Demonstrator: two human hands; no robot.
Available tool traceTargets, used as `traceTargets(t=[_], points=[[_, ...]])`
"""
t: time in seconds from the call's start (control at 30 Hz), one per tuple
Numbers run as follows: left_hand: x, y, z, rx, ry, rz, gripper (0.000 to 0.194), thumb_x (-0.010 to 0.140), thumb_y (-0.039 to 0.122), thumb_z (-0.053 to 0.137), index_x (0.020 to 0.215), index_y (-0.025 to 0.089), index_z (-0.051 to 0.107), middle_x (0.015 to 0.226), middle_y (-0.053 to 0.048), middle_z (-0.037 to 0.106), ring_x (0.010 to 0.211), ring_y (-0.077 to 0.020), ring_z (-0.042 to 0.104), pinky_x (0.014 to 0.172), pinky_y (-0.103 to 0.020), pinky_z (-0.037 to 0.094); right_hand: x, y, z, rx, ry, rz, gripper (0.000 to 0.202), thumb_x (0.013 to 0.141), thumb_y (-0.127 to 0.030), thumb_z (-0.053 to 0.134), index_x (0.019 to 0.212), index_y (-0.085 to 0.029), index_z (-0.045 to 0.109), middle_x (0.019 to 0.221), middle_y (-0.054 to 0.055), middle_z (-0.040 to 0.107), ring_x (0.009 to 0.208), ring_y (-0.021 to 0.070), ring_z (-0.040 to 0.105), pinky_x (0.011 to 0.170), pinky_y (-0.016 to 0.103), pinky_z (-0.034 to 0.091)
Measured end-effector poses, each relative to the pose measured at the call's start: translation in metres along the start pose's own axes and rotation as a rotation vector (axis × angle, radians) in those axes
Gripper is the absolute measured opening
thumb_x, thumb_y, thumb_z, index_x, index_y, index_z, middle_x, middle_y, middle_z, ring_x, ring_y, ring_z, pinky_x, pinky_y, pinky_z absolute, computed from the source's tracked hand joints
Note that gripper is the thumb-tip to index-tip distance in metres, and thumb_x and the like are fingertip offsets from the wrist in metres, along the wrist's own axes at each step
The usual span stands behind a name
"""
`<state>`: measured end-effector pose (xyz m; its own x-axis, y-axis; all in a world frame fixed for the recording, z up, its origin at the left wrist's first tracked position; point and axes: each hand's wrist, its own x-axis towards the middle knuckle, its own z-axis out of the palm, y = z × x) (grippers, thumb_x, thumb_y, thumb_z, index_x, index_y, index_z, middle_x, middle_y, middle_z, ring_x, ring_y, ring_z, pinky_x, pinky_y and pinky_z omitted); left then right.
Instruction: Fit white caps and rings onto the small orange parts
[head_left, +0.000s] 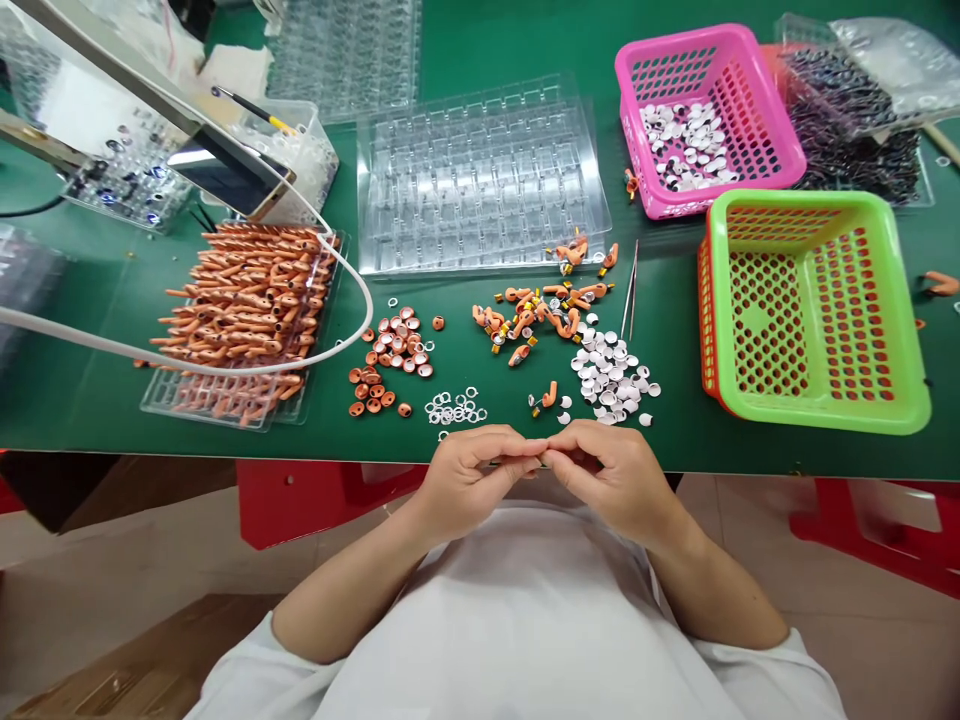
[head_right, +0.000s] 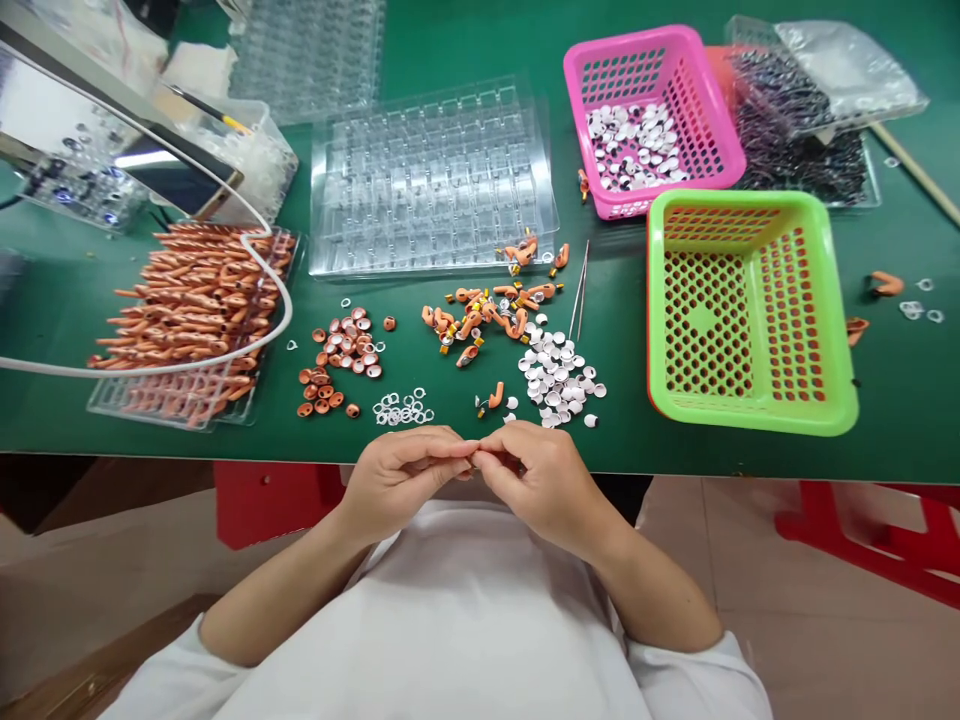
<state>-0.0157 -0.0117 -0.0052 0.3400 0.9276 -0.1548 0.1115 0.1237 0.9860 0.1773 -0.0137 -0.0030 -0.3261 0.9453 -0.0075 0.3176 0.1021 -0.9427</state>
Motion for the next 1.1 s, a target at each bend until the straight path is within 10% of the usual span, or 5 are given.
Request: traceTargets(t=[0.4,0.87,1.1], points=[[0.006,0.012,-0.007,0.121,0.020,-0.088,0.013,0.079,0.022,0.071,0.090,0.020,0.078,0.087,-0.006,0.078,0.076,-0.0174,0.072,0.071,-0.025,0.060,-0.004,0.008,0.016,-0.156,0.072,-0.177,0.019,0.096,-0.016,0.048,0.100,-0.018,0.066,0.079,0.005,0.067,0.069,0.0153,0.060,0.061,0.028,0.049],[0.018,0.013,-0.022,-0.296,0.133,-0.402,0.020,0.073,0.023,0.076,0.090,0.013,0.075,0.080,-0.006,0.076,0.066,-0.0135,0.070,0.068,-0.025,0.060,0.021,0.013,-0.008,-0.639,0.068,-0.276,0.026,0.091,-0.013,0.055,0.115,-0.018,0.064,0.114,0.015,0.064,0.105,0.0296,0.054,0.087,0.049,0.051],[0.020,0.013,-0.020,-0.299,0.197,-0.369,0.012,0.069,0.017,0.074,0.079,0.012,0.073,0.070,-0.002,0.071,0.056,-0.0096,0.064,0.055,-0.020,0.057,0.022,0.008,-0.003,-0.384,0.118,-0.325,0.034,0.089,-0.009,0.059,0.120,-0.023,0.059,0.110,0.009,0.065,0.102,0.0234,0.058,0.088,0.043,0.051]])
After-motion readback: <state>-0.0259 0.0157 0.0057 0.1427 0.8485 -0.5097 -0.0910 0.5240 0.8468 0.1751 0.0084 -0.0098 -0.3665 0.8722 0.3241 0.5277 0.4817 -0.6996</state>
